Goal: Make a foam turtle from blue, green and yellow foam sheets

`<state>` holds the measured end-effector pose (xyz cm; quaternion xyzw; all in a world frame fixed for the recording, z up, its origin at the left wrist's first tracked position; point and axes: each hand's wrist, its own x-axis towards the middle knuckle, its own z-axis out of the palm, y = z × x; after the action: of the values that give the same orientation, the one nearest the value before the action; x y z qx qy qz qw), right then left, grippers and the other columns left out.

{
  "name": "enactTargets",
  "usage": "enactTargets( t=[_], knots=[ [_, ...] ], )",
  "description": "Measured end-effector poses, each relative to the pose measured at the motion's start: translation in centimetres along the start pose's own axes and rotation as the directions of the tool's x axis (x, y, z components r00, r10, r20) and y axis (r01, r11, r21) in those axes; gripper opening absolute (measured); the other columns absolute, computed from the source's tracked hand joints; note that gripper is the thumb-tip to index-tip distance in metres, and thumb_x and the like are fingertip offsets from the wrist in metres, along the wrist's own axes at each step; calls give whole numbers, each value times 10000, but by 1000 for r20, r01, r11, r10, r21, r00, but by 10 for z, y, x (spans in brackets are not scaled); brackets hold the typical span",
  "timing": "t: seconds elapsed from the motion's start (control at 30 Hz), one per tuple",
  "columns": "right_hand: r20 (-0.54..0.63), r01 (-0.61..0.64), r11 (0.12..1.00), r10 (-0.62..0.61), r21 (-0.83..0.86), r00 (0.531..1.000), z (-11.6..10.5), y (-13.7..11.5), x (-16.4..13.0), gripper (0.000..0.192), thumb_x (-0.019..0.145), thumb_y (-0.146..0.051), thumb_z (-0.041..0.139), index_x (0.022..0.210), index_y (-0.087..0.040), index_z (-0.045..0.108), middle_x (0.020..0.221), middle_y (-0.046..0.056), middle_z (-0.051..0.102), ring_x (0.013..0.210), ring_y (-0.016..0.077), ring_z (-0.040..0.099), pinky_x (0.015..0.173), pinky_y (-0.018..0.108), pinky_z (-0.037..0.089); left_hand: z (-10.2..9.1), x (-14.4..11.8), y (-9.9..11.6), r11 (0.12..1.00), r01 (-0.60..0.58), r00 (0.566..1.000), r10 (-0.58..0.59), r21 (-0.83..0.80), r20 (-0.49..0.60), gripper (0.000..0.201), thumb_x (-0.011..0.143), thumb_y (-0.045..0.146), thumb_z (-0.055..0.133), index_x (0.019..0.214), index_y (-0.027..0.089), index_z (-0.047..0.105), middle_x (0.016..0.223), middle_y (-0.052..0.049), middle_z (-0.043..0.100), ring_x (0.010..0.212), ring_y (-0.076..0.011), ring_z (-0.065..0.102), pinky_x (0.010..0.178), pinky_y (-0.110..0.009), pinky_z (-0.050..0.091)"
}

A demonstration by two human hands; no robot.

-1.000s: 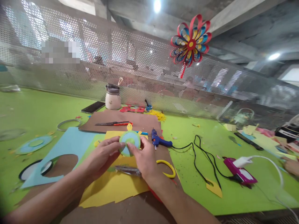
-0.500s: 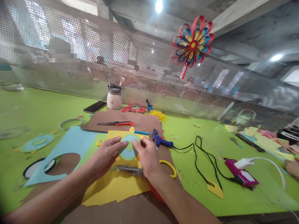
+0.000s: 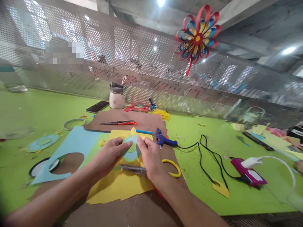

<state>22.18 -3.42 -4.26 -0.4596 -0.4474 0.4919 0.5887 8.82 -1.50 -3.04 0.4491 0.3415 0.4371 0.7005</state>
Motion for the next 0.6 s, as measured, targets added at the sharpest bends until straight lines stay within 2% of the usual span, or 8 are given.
enactTargets(
  t=[0.1,0.23,0.4,0.5,0.6],
  knots=[
    [5,15,1000,-15,22,1000,1,-1,-3,295,799,-482,617,723,-200,581,636,-27,566,587,133,505,538,243,408,1,-1,2,1000,4,1000,-4,-18,-1,180,704,318,731,795,175,672,695,-10,684,642,-166,602,632,-264,481],
    [47,49,998,-51,34,998,2,2,-7,190,774,-361,679,825,-198,597,749,-19,592,679,144,534,618,254,443,1,-2,3,1000,-9,1000,8,-26,-18,147,734,309,707,788,177,669,691,1,673,633,-148,587,615,-243,468],
    [29,79,997,-78,-20,996,1,7,-5,196,762,-328,689,868,-186,606,739,-18,579,673,147,521,608,257,434,2,-4,5,998,-32,999,31,-54,-6,191,731,306,708,630,178,609,604,21,599,573,-117,531,560,-218,418],
    [4,58,998,-58,-23,998,-2,7,-4,206,757,-337,692,878,-187,619,715,-18,586,654,152,525,609,267,440,1,-4,6,999,-14,998,17,-50,61,184,649,260,775,720,169,631,703,-8,650,650,-147,576,634,-248,446],
    [16,4,999,-5,34,1000,-4,4,-4,225,724,-325,717,883,-187,638,735,-7,620,681,170,557,634,282,455,0,-2,5,1000,7,996,-6,-18,87,276,603,223,807,813,161,641,804,-35,686,759,-182,616,727,-281,464]
  ],
)
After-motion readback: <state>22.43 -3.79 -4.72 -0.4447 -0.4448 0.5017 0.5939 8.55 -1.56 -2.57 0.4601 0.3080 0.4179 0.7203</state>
